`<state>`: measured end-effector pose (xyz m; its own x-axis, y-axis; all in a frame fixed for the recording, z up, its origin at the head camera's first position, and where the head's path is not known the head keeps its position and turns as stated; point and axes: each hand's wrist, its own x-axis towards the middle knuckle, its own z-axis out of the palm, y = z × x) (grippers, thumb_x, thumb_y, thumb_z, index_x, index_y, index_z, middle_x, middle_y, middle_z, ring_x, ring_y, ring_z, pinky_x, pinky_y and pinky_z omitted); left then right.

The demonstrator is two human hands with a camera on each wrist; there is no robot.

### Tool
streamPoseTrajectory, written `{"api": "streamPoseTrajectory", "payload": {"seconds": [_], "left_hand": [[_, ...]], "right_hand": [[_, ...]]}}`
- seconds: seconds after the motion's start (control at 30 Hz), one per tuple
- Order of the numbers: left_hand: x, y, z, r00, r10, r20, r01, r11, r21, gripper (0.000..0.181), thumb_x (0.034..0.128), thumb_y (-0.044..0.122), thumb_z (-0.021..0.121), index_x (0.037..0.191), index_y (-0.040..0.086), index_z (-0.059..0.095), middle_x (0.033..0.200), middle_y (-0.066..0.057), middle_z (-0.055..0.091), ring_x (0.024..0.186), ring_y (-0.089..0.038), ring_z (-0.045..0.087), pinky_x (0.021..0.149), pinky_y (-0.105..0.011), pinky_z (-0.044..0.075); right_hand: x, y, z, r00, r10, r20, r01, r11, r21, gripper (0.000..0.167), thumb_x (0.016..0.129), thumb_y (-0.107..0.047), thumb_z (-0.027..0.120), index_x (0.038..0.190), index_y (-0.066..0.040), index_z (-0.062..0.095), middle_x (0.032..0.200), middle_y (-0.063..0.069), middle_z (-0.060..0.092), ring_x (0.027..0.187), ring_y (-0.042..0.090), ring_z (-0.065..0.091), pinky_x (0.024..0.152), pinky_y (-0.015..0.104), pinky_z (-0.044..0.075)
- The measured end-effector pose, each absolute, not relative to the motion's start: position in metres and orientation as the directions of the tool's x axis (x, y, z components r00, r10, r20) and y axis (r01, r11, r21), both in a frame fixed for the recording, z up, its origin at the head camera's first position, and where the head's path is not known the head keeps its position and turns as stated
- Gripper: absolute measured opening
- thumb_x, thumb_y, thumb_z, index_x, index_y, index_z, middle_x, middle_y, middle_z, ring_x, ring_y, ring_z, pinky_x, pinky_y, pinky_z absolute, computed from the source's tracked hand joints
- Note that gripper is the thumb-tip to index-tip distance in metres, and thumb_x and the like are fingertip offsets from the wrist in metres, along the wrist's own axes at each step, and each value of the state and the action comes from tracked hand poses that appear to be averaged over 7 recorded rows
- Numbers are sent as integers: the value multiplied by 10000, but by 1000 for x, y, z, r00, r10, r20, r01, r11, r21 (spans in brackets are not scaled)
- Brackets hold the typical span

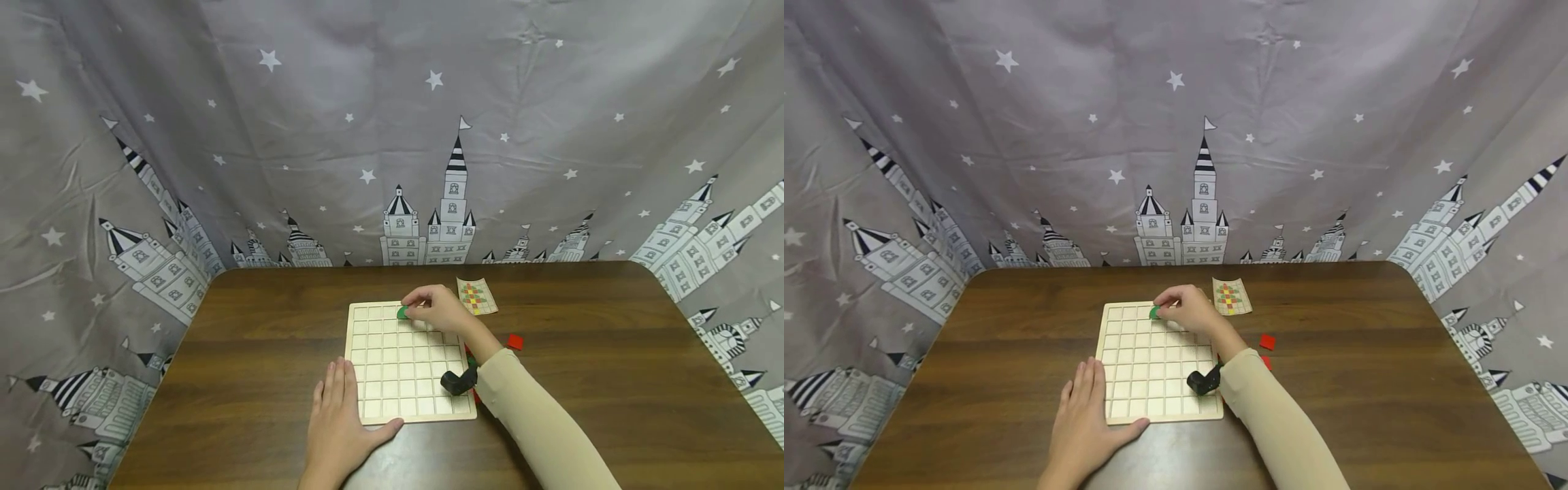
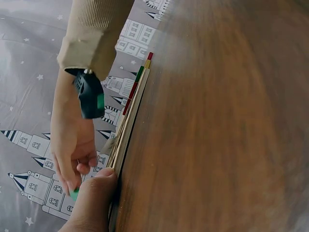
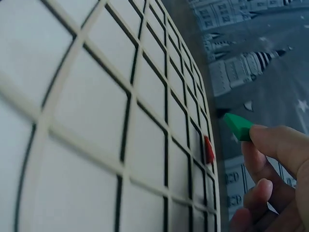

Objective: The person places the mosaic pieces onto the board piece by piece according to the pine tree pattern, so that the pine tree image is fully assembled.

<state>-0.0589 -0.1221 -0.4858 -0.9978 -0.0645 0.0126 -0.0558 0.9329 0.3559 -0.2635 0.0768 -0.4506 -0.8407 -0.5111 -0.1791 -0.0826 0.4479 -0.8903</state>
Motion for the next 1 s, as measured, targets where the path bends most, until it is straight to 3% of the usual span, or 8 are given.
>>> {"api": "streamPoseTrajectory", "payload": {"seconds": [0.6,1.0], "left_hand": [[-58,-122,-486,-997,-57,46,-37,933,357,1349,647,919,561,1543,-42,255,1628,-214,237,1531,-359,191,1211,-554,191],[-59,-123,-489,-995,-56,88,-22,937,349,1350,638,919,569,1533,-49,278,1607,-227,285,1514,-371,235,1197,-558,218]], "right_hand": [[-253,48,-461,-827,-542,-149,-226,563,-795,118,935,-168,680,1039,-167,737,899,-67,685,798,98,591,748,273,512],[-250,46,-461,-829,-546,-118,-297,610,-734,112,915,-174,710,1019,-160,749,911,-77,686,802,73,597,754,254,520]]}}
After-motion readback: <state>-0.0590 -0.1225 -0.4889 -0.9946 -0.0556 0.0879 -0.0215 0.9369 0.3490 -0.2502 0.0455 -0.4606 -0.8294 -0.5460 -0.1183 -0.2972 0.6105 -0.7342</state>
